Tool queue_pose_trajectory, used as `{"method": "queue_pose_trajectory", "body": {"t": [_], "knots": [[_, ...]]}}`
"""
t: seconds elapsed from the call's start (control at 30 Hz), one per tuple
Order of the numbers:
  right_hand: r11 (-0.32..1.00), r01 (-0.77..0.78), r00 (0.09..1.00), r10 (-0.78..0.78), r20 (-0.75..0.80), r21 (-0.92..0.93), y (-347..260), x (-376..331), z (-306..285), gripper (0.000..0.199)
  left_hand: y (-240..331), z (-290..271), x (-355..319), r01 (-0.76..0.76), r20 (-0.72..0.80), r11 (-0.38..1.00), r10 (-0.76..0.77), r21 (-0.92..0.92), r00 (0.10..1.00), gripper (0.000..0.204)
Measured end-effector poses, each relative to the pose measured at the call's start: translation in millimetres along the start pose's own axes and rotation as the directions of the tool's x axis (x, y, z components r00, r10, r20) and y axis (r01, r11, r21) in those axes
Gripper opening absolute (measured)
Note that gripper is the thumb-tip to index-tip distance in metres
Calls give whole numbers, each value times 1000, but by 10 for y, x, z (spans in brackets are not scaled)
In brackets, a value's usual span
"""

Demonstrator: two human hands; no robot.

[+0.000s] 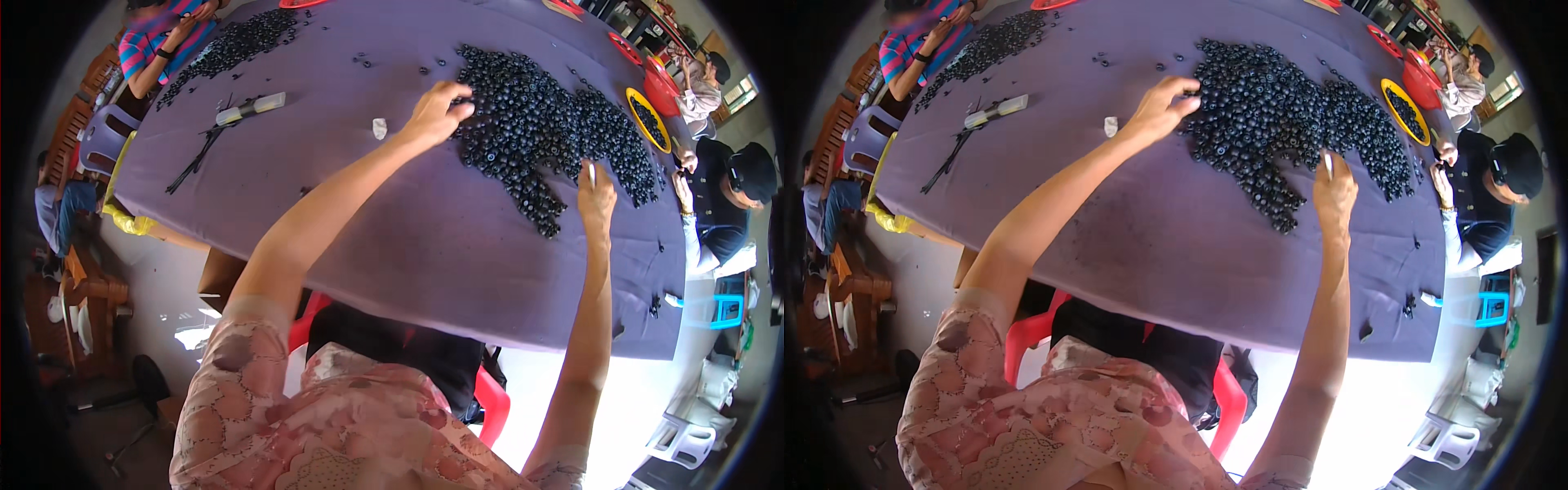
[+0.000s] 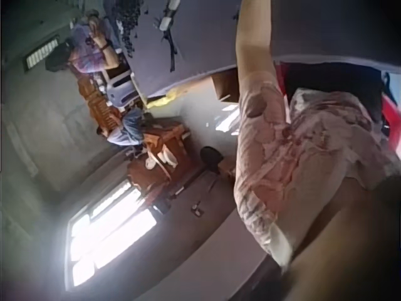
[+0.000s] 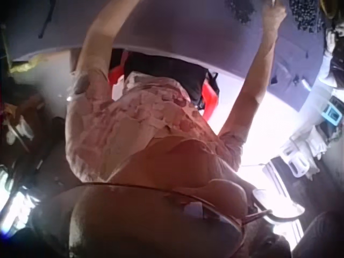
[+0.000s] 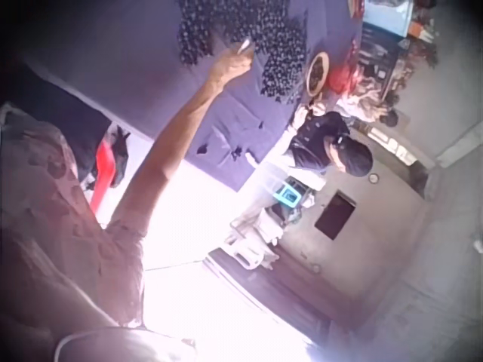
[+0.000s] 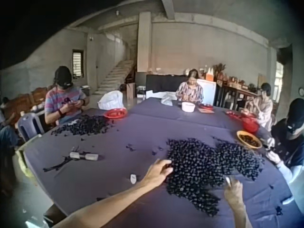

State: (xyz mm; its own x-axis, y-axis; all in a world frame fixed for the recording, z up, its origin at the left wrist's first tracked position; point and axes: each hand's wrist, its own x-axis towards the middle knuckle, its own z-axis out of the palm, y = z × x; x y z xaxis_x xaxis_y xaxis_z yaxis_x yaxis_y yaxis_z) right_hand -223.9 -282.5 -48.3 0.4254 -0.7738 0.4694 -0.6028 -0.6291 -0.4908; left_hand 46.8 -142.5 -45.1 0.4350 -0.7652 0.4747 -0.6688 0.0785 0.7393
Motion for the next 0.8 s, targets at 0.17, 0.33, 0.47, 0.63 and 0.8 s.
{"method": "queue_pose_trajectory", "body": {"t": [0.17, 0.33, 0.47, 0.63, 0.8], "knots": [[997, 74, 984, -71, 163, -17, -148, 484, 364, 32, -457, 347, 503, 130, 92, 982, -143, 140, 985, 49], [999, 28, 956, -32, 290, 15, -149, 723, 583, 35, -386, 501, 505, 73, 185, 986, -101, 153, 978, 50], [1000, 29, 914, -25, 406, -4, -254, 708, 635, 36, -316, 522, 371, 39, 201, 987, -70, 154, 977, 46], [999, 38, 886, -28, 464, -13, -529, 517, 589, 36, -205, 509, 147, 40, 187, 992, -62, 119, 980, 46], [996, 90, 888, -87, 452, 15, -633, 267, 514, 34, -100, 476, -52, 38, 185, 996, -53, 83, 981, 43]]}}
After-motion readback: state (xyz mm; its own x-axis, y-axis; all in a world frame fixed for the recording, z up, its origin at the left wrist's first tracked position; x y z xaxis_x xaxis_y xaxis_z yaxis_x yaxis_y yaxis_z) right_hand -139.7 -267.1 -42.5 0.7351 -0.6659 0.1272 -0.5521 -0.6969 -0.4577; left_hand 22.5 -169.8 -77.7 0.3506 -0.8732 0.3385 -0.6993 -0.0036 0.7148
